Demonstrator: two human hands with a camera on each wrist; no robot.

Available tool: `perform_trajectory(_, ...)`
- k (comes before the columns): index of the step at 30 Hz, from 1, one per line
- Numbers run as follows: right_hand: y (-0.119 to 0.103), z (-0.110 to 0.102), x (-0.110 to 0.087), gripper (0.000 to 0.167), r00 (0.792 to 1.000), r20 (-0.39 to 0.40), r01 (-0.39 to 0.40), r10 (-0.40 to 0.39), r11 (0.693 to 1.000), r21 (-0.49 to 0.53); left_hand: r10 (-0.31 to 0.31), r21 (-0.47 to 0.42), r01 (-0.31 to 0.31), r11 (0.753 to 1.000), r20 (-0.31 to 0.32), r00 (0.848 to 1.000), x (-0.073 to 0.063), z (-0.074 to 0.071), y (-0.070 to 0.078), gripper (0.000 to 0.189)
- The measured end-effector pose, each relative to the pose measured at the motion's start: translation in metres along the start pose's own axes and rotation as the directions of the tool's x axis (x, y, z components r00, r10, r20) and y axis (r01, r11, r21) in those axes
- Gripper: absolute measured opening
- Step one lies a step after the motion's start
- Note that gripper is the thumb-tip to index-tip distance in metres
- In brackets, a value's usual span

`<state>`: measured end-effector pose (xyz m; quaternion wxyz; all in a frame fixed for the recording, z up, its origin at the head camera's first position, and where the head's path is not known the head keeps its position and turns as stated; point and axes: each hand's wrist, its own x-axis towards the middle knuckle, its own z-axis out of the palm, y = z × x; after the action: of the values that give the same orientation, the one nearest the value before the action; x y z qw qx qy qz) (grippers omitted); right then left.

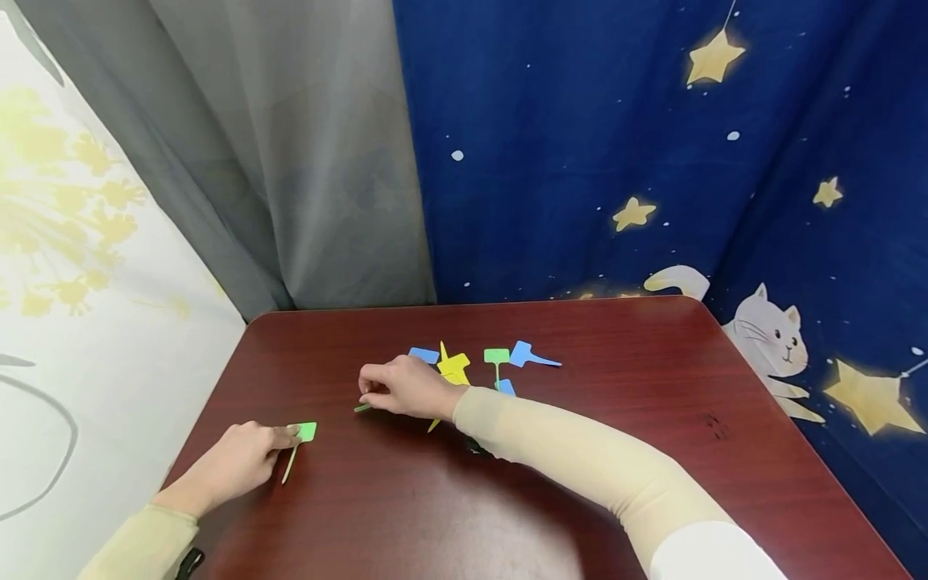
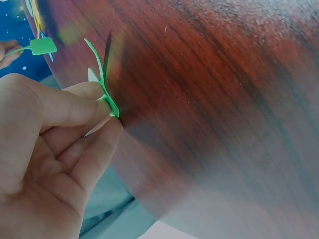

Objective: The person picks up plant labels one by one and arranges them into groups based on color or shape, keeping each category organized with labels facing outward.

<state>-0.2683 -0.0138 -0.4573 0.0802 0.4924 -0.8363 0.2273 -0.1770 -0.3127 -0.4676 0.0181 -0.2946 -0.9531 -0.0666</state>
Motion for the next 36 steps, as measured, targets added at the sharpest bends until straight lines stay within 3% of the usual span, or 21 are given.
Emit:
perform_trajectory(12, -0.016, 0.022, 0.011, 0.015, 0.999, -0.014, -0.035, 0.035, 0.998, 0.043, 0.022, 0.035, -0.022, 0.999, -0.003, 1.000, 0.003, 0.002, -0.002, 0.032)
perform_trajectory(19, -0.019, 0.037, 0.009, 0.014, 0.995, 0.048, -0.091, 0.087, 0.992, 0.083, 0.019, 0.058, -0.019, 0.998, -0.012, 1.000, 0.004, 0.002, -0.001, 0.031)
perform_trajectory(23, -0.017, 0.045, 0.006, 0.014, 0.994, 0.083, -0.077, 0.070, 0.994, 0.081, 0.023, 0.044, -0.023, 0.999, -0.017, 1.000, 0.005, -0.001, 0.001, 0.032)
perform_trajectory(30, -0.020, 0.051, 0.006, 0.009, 0.992, 0.125, -0.003, 0.007, 0.999, -0.040, 0.034, 0.028, -0.033, 0.999, -0.012, 0.999, 0.004, -0.001, 0.000, 0.033)
perform_trajectory(36, -0.020, 0.057, 0.009, 0.018, 0.988, 0.142, 0.093, -0.063, 0.973, -0.213, 0.005, 0.012, -0.005, 1.000, 0.002, 1.000, 0.006, -0.003, -0.001, 0.033)
